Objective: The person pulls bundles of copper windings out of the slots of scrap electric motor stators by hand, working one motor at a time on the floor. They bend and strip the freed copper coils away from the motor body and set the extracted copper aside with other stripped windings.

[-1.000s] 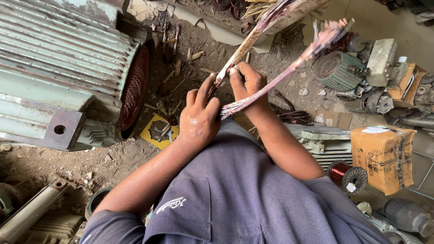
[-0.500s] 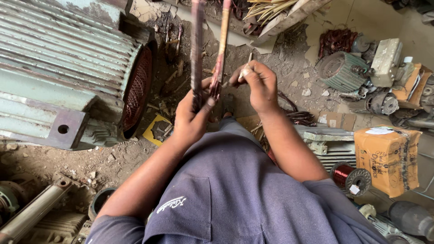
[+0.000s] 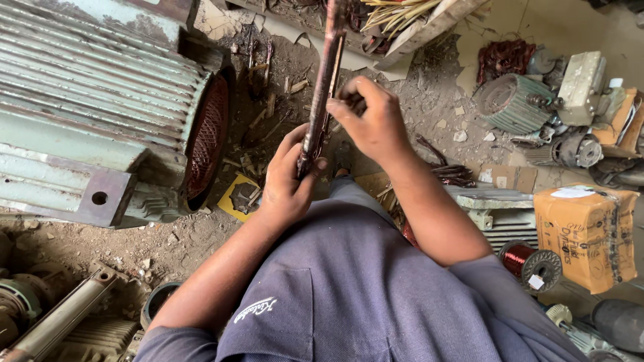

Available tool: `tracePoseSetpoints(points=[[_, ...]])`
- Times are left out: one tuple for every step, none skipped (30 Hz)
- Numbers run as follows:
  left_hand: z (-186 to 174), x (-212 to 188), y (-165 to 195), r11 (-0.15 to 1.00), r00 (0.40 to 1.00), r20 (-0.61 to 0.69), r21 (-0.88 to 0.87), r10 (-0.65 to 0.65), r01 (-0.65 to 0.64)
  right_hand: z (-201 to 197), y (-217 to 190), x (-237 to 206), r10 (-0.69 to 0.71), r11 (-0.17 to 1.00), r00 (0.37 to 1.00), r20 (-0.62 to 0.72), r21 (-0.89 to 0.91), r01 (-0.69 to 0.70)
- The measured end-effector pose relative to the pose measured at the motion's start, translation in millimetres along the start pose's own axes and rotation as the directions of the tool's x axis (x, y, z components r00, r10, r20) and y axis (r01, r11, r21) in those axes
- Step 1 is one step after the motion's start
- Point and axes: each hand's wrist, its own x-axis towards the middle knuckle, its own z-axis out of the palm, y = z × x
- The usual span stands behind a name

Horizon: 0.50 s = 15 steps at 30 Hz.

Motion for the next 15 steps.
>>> tracePoseSetpoints(points=[[0.8, 0.1, 1.8, 1.0, 1.0, 0.01, 0.003, 0.001, -0.001, 0.9, -4.4, 1.6, -0.021, 1.0, 1.0, -0.003, -0.01, 0.021], [1.2, 0.1, 3.4, 1.0, 1.0, 0.015, 0.006, 0.016, -0.016, 1.0, -8.2, 2.6, -0.043, 0.999, 0.999, -0.006, -0.02, 0.043], [1.2, 0.0, 4.5, 0.999, 0.999, 0.017, 0.01, 0.031, -0.032, 0.5, -11.4, 3.1, -0.015, 1.0, 1.0, -0.002, -0.018, 0.015], [1.2, -0.2, 5.4, 0.999, 0.999, 0.019, 0.014, 0.045, -0.045, -0.3, -13.9, 2.9, 0.013, 1.0, 1.0, 0.004, -0.015, -0.013], [0.8, -0.5, 5.6, 1.0, 0.999, 0.02, 0.013, 0.028, -0.029, -0.9, -15.6, 2.7, 0.041, 0.999, 0.999, 0.01, -0.011, -0.041], [0.4, -0.7, 5.6, 1.0, 1.0, 0.023, 0.011, 0.012, -0.012, -2.4, -16.5, 2.4, 0.048, 0.999, 0.999, 0.022, 0.006, -0.048], [0.1, -1.1, 5.3, 1.0, 1.0, 0.027, 0.007, -0.004, 0.004, -4.4, -16.8, 2.0, 0.054, 0.998, 0.998, 0.033, 0.022, -0.055], [-0.1, -1.5, 4.9, 1.0, 0.999, 0.037, 0.013, -0.023, 0.022, -6.0, -16.6, 1.8, 0.061, 0.997, 0.997, 0.044, 0.037, -0.062], [-0.2, -2.0, 4.4, 0.999, 0.998, 0.046, 0.017, -0.041, 0.04, -7.0, -16.5, 1.2, 0.035, 0.999, 0.998, 0.043, 0.033, -0.036], [0.0, -2.4, 4.0, 0.998, 0.997, 0.056, 0.022, -0.058, 0.057, -7.6, -16.4, 0.4, 0.009, 1.0, 0.999, 0.042, 0.029, -0.01], [0.0, -2.8, 3.6, 0.999, 0.997, 0.059, 0.01, -0.041, 0.041, -7.9, -16.3, -0.2, -0.019, 1.0, 0.999, 0.04, 0.026, 0.018], [0.0, -2.9, 3.2, 1.0, 0.998, 0.063, -0.003, -0.024, 0.025, -8.0, -16.4, -1.2, -0.02, 0.999, 0.999, 0.026, 0.03, 0.019], [-0.1, -2.8, 3.0, 1.0, 0.998, 0.067, -0.014, -0.007, 0.008, -7.8, -16.7, -2.1, -0.022, 0.999, 1.0, 0.011, 0.034, 0.021], [-0.5, -2.1, 2.7, 1.0, 0.997, 0.072, -0.013, -0.005, 0.006, -7.8, -17.1, -3.1, -0.023, 0.999, 1.0, -0.003, 0.038, 0.023], [-1.5, -1.3, 2.4, 1.0, 0.997, 0.078, -0.012, -0.005, 0.006, -7.6, -17.8, -4.4, 0.0, 0.999, 1.0, -0.005, 0.053, 0.0]])
